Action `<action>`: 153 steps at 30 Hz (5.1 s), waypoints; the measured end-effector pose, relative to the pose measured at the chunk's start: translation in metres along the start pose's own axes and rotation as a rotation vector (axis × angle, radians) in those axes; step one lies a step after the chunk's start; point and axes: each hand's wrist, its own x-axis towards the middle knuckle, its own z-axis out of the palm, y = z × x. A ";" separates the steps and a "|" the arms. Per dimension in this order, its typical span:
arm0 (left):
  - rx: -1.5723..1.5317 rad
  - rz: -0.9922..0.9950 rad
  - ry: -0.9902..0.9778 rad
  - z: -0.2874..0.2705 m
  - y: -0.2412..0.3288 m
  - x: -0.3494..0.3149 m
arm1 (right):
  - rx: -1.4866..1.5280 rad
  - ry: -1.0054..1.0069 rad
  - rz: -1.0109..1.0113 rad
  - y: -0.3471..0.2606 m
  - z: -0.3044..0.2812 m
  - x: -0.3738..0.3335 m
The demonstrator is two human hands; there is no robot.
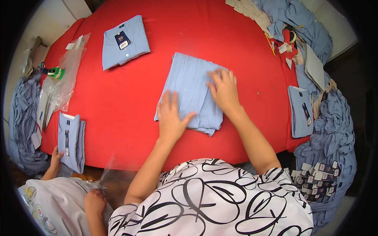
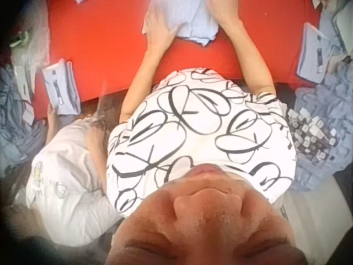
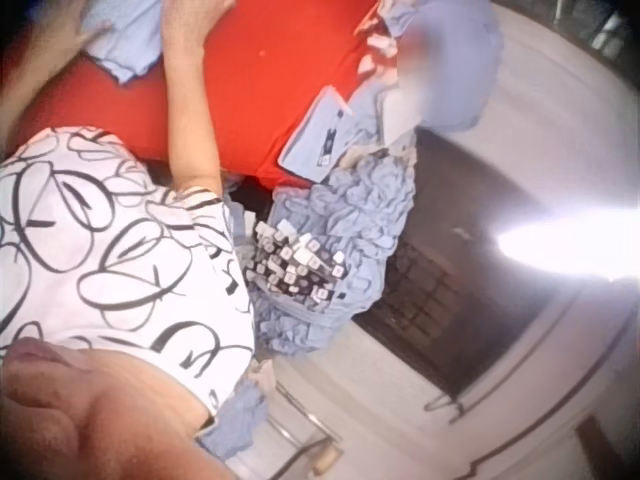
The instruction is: The person folds a light blue collared shirt on a red table, inserting a piece of cardboard, and سپس places the folded shirt into a plastic bag.
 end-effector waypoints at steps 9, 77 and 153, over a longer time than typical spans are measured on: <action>-0.211 -0.234 -0.070 -0.037 -0.041 -0.011 | 0.514 -0.155 0.514 -0.047 -0.029 -0.129; -0.557 -0.206 -0.208 0.016 -0.080 0.140 | 0.811 -0.099 0.507 0.065 0.018 0.024; -0.813 -0.294 -0.323 -0.054 0.043 0.026 | 0.709 -0.342 0.483 -0.061 -0.025 -0.039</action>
